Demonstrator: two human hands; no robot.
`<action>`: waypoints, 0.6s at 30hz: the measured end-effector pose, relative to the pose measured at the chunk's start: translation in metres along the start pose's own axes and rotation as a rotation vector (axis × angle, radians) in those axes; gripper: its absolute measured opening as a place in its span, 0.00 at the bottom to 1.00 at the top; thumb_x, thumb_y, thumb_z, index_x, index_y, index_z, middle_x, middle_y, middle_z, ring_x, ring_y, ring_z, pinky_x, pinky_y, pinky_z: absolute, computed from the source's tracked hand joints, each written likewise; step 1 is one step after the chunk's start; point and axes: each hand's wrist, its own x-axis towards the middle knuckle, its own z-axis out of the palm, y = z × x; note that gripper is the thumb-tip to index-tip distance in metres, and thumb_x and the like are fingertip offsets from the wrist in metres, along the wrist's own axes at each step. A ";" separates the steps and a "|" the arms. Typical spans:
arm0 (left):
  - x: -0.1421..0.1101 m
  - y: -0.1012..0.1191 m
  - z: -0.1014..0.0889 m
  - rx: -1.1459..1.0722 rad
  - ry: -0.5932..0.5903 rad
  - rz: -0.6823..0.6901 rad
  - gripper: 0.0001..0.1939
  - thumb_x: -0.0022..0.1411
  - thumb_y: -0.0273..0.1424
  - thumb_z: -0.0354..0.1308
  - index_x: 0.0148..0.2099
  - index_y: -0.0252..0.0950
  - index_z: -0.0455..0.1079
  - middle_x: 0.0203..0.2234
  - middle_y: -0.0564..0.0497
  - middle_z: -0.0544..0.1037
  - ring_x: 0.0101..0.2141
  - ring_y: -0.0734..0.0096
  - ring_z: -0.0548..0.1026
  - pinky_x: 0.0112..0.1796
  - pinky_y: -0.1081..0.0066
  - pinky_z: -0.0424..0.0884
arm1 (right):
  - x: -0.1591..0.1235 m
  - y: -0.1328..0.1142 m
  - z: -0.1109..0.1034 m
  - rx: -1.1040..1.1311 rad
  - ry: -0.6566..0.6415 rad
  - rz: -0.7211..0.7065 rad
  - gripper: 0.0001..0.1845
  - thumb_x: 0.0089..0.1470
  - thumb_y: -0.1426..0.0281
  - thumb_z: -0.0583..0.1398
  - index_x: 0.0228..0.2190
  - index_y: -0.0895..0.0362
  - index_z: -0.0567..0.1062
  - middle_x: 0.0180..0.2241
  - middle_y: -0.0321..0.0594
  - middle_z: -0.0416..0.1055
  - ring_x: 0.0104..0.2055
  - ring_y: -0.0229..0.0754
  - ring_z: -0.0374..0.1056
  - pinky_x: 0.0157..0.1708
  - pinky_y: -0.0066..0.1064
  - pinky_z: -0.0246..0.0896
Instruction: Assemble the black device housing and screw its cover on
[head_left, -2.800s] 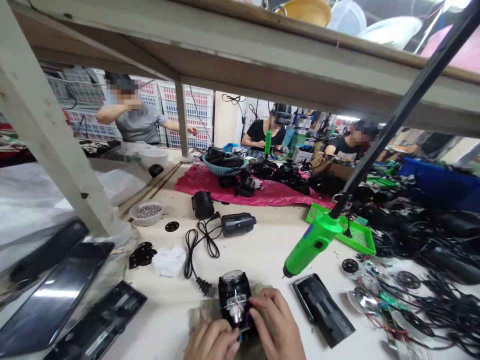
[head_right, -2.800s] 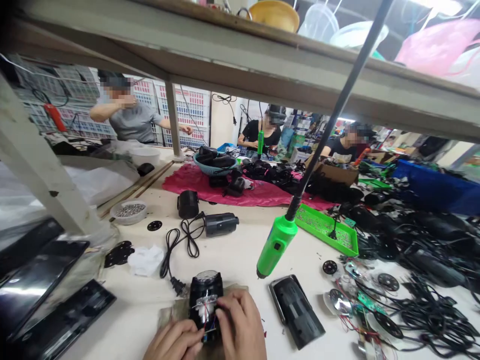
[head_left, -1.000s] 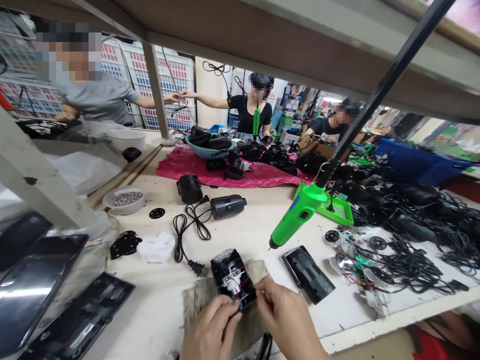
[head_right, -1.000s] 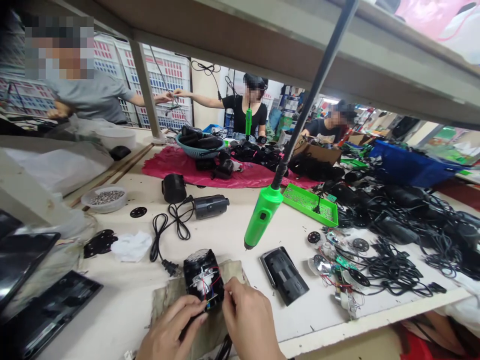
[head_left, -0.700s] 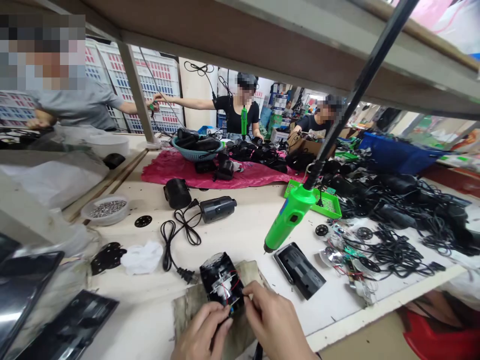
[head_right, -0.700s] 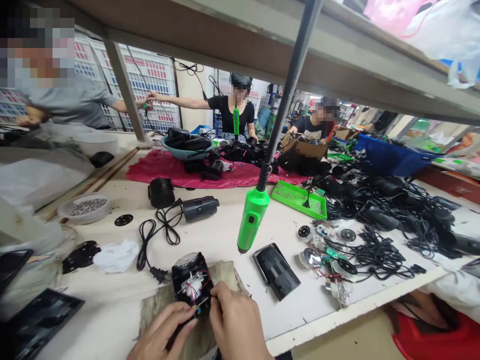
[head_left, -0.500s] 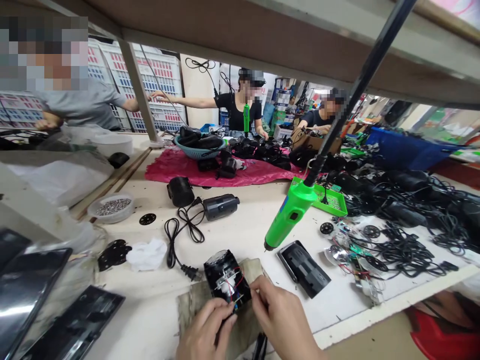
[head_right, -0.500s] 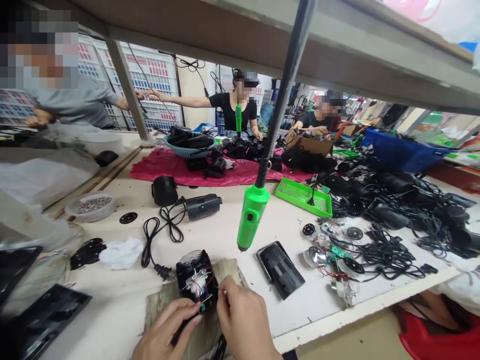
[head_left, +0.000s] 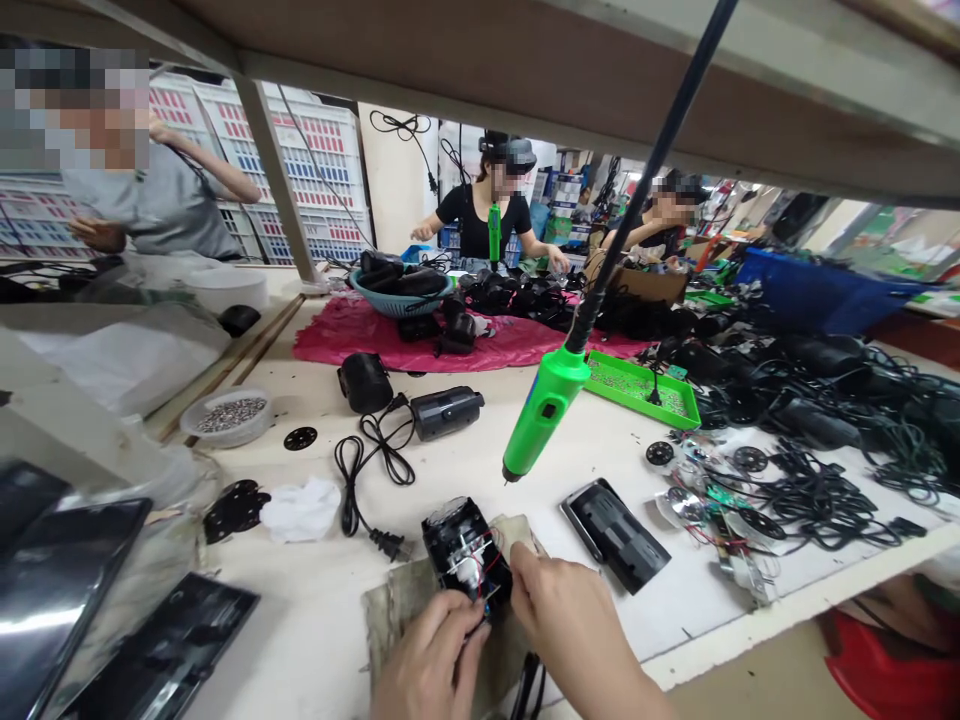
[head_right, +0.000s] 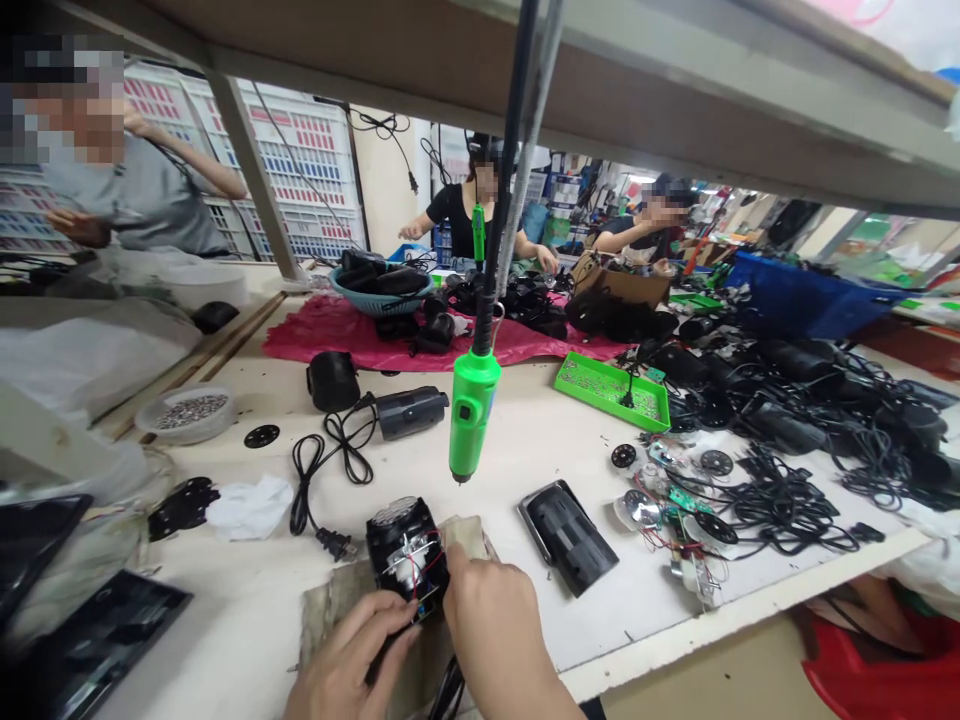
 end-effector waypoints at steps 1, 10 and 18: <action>0.000 -0.001 0.000 0.003 -0.010 0.015 0.07 0.62 0.26 0.54 0.42 0.40 0.67 0.33 0.53 0.79 0.33 0.75 0.80 0.33 0.78 0.75 | 0.002 -0.001 -0.002 -0.008 -0.013 -0.018 0.10 0.51 0.82 0.55 0.31 0.59 0.74 0.21 0.45 0.77 0.22 0.53 0.75 0.19 0.34 0.32; 0.000 0.006 0.004 -0.049 0.018 -0.083 0.08 0.65 0.26 0.49 0.41 0.41 0.68 0.32 0.53 0.78 0.32 0.72 0.79 0.33 0.74 0.74 | 0.005 0.005 -0.008 0.137 -0.008 0.021 0.09 0.50 0.80 0.57 0.26 0.56 0.74 0.22 0.41 0.77 0.25 0.48 0.75 0.21 0.31 0.40; -0.007 0.008 0.007 -0.063 0.040 -0.150 0.08 0.67 0.30 0.47 0.41 0.41 0.68 0.32 0.53 0.78 0.32 0.72 0.79 0.33 0.73 0.74 | -0.026 0.003 0.018 0.471 0.042 0.162 0.10 0.61 0.66 0.51 0.32 0.53 0.71 0.19 0.31 0.72 0.20 0.38 0.68 0.23 0.25 0.55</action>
